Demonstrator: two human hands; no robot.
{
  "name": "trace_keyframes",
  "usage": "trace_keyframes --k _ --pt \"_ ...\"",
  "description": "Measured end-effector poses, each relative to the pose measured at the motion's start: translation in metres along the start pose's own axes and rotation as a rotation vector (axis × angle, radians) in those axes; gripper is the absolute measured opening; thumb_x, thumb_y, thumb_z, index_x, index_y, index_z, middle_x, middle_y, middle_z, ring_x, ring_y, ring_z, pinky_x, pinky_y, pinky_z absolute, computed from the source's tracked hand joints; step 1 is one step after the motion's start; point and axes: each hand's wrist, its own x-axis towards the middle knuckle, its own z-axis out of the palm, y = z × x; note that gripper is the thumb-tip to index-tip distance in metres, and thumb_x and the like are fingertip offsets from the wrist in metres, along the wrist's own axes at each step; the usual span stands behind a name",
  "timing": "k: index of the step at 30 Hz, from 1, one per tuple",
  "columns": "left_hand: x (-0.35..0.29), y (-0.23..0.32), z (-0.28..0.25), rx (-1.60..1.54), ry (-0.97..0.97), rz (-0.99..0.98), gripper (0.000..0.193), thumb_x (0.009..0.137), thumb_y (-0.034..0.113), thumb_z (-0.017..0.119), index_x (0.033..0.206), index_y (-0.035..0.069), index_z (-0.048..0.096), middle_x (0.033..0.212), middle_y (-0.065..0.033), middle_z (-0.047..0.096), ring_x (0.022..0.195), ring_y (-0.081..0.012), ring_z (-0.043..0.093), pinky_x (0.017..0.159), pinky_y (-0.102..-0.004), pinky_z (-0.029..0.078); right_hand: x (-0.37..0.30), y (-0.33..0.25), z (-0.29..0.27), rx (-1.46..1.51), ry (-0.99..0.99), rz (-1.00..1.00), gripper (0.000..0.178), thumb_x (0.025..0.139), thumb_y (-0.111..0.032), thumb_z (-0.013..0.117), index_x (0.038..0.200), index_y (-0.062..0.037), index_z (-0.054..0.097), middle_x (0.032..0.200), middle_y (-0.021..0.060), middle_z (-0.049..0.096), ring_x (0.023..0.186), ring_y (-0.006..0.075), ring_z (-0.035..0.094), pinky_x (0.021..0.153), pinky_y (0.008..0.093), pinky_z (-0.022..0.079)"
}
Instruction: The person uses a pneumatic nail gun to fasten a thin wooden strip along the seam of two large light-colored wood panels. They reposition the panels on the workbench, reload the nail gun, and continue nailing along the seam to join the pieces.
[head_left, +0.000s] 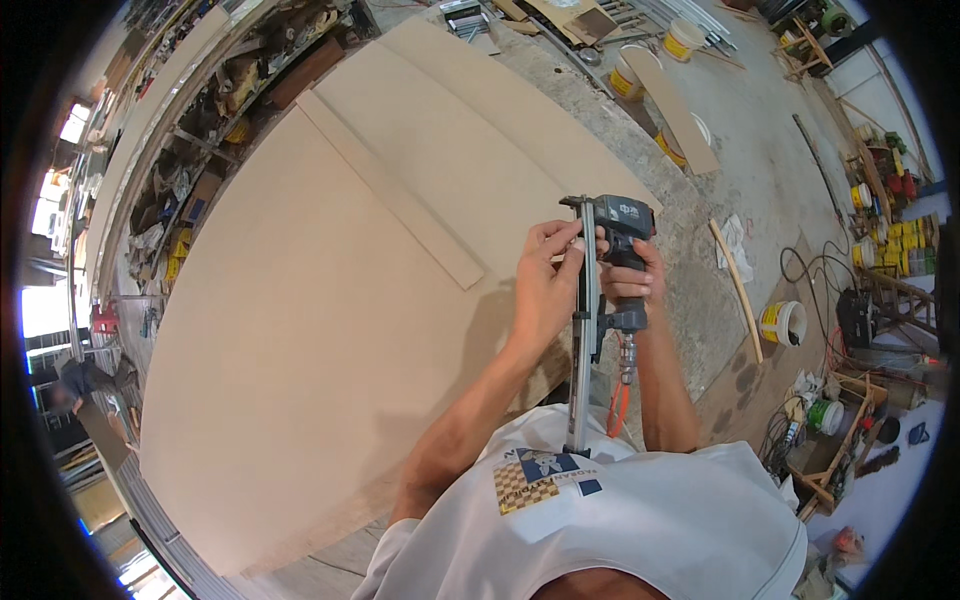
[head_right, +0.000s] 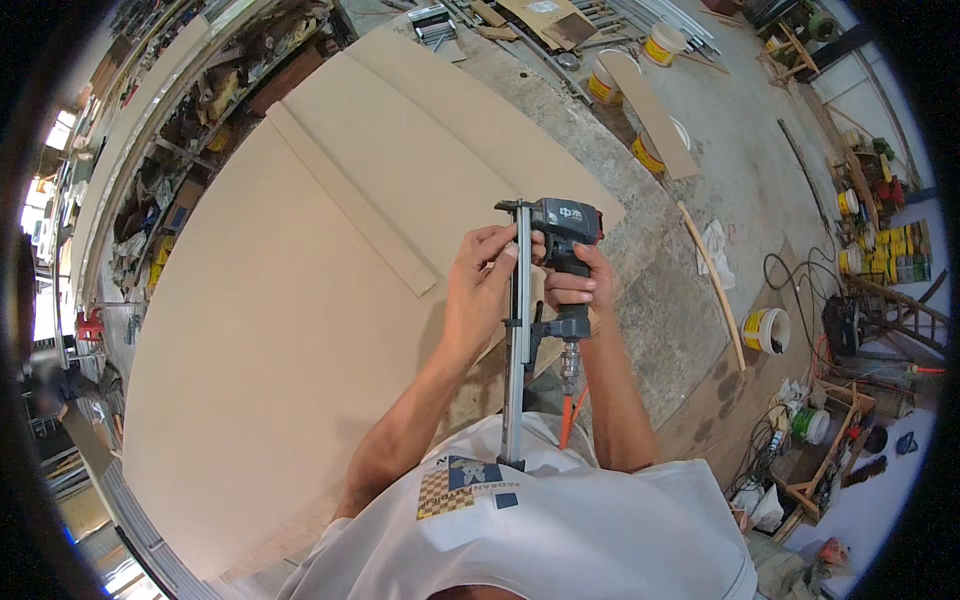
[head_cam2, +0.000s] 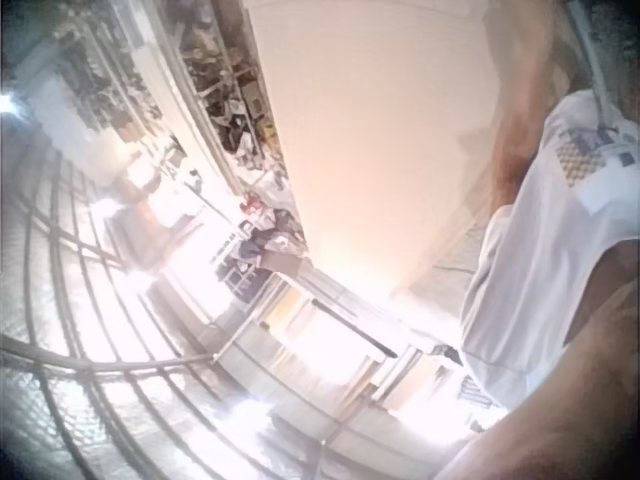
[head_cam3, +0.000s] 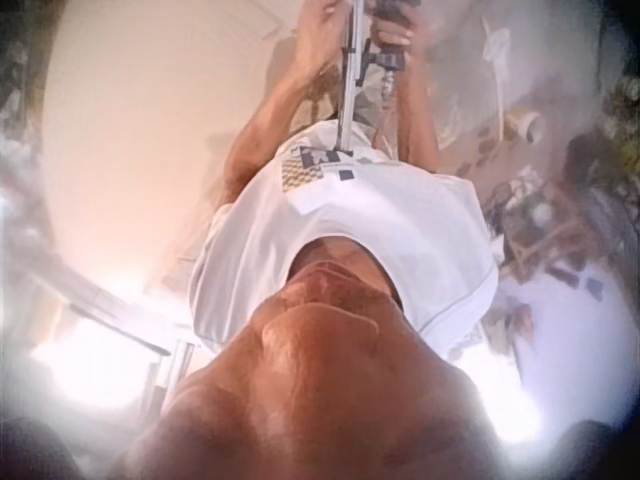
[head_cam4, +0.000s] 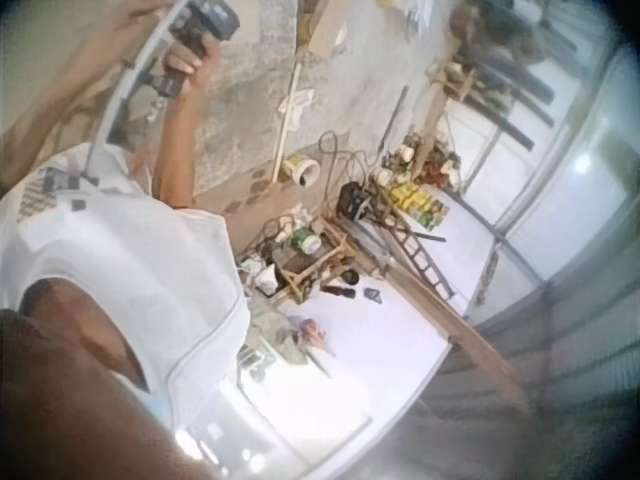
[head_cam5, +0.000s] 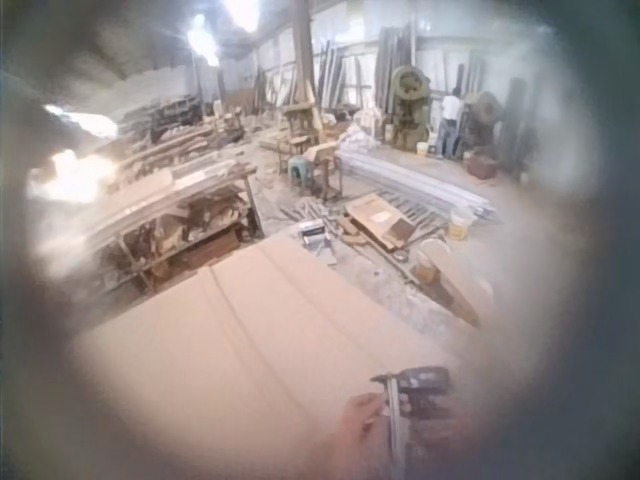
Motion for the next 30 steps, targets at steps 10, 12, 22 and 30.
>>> trace_keyframes --k 10,12,22,30 --pt "-0.040 0.015 -0.023 -0.068 0.102 -0.081 0.051 0.109 0.037 0.042 0.136 -0.004 0.055 0.138 -0.0178 0.058 0.125 -0.0262 0.059 0.103 -0.0413 0.048 0.008 -0.006 -0.016 0.045 -0.059 -0.089 0.053 0.098 -0.012 0.056 0.144 0.0087 0.037 0.127 0.0222 0.054 0.057 0.0107 0.055 0.050 0.0276 0.051" --pt "-0.072 0.028 -0.033 0.021 0.087 0.006 0.058 0.110 0.043 0.036 0.138 -0.006 0.052 0.141 -0.0184 0.056 0.132 -0.0281 0.054 0.109 -0.0427 0.043 0.013 -0.020 -0.014 0.037 -0.093 -0.140 0.052 0.099 -0.011 0.055 0.143 0.0073 0.036 0.125 0.0211 0.053 0.058 0.0118 0.054 0.051 0.0291 0.051" --pt "-0.043 0.017 -0.004 0.440 0.480 0.456 0.051 0.109 0.032 0.030 0.137 -0.005 0.049 0.140 -0.0211 0.055 0.137 -0.0335 0.047 0.119 -0.0472 0.030 0.034 -0.025 -0.010 -0.111 0.089 -0.100 0.053 0.092 -0.006 0.056 0.141 0.0104 0.043 0.122 0.0197 0.055 0.054 0.0049 0.050 0.050 0.0213 0.048" --pt "-0.021 -0.019 -0.025 0.025 0.502 0.386 0.046 0.111 0.034 0.030 0.133 -0.004 0.046 0.128 -0.0219 0.059 0.122 -0.0312 0.058 0.111 -0.0460 0.041 0.057 -0.006 -0.009 -0.245 0.247 0.010 0.052 0.088 -0.009 0.058 0.136 0.0081 0.052 0.120 0.0157 0.061 0.050 0.0012 0.044 0.047 0.0175 0.044"
